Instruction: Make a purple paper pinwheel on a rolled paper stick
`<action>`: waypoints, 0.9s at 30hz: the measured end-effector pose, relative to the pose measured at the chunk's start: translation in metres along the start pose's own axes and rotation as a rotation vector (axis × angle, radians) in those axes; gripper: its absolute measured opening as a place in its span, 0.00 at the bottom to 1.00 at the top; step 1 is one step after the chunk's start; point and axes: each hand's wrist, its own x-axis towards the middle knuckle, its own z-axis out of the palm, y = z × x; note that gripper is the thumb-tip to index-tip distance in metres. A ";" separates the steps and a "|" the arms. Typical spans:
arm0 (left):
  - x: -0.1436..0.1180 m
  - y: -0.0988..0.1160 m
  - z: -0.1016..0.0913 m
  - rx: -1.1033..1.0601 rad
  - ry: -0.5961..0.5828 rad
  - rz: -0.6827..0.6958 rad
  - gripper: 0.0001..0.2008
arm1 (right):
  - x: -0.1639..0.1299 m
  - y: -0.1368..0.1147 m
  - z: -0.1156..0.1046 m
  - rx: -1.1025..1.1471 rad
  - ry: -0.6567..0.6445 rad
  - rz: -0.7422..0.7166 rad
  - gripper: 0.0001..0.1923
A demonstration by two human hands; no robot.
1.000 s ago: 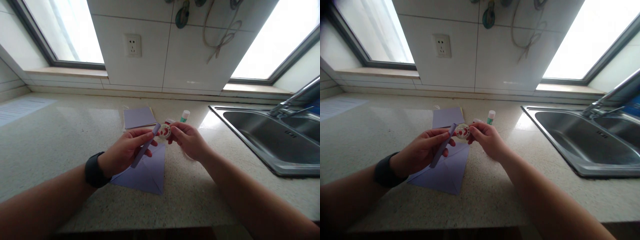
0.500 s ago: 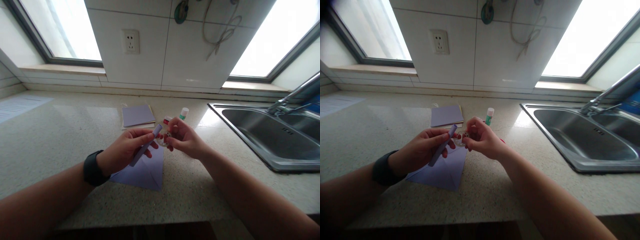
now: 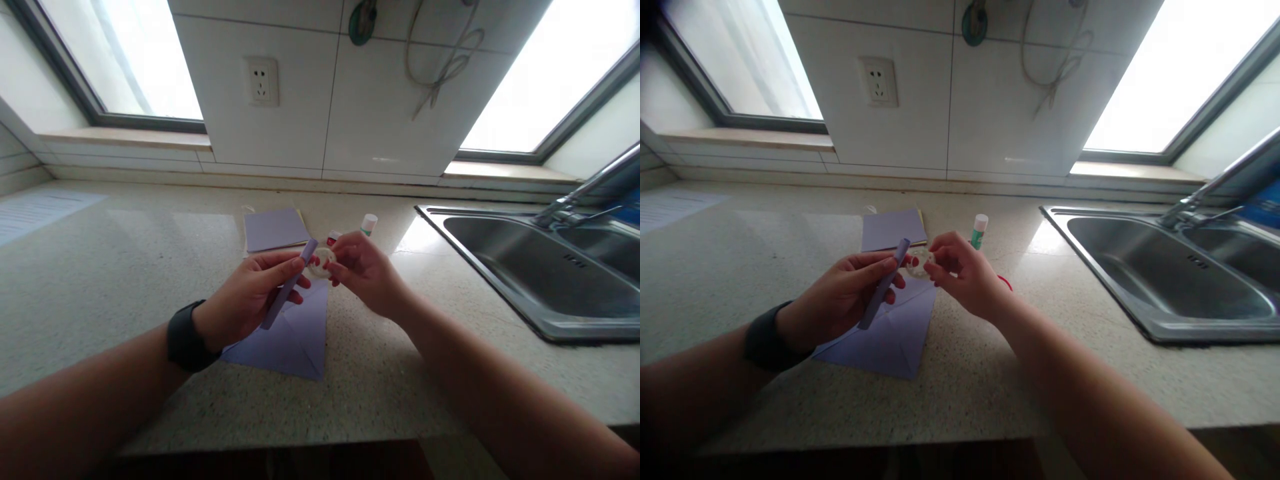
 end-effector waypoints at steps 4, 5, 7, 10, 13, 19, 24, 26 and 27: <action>0.001 -0.002 -0.001 -0.027 0.005 -0.020 0.09 | -0.002 -0.007 -0.002 -0.443 -0.098 -0.244 0.08; 0.001 -0.002 -0.001 -0.028 0.002 -0.032 0.09 | -0.002 -0.009 -0.003 -0.500 -0.103 -0.287 0.09; 0.000 -0.002 -0.001 -0.029 -0.008 -0.059 0.10 | -0.001 -0.011 -0.005 -0.555 -0.109 -0.336 0.09; -0.002 0.000 0.001 -0.034 -0.036 -0.082 0.11 | -0.001 -0.012 -0.008 -0.569 -0.130 -0.312 0.04; -0.002 -0.001 0.001 -0.008 -0.059 -0.074 0.11 | -0.002 -0.012 -0.009 -0.504 -0.160 -0.190 0.05; 0.000 -0.004 -0.004 0.233 -0.163 0.120 0.11 | -0.005 -0.007 -0.009 -0.012 -0.249 0.012 0.11; -0.006 -0.003 -0.005 0.499 -0.293 0.342 0.09 | -0.006 -0.012 -0.008 0.118 -0.306 0.087 0.12; -0.008 -0.003 -0.006 0.559 -0.314 0.412 0.11 | -0.006 -0.015 -0.008 0.107 -0.313 0.096 0.12; -0.008 -0.004 -0.006 0.585 -0.314 0.446 0.11 | -0.007 -0.017 -0.008 0.110 -0.315 0.097 0.11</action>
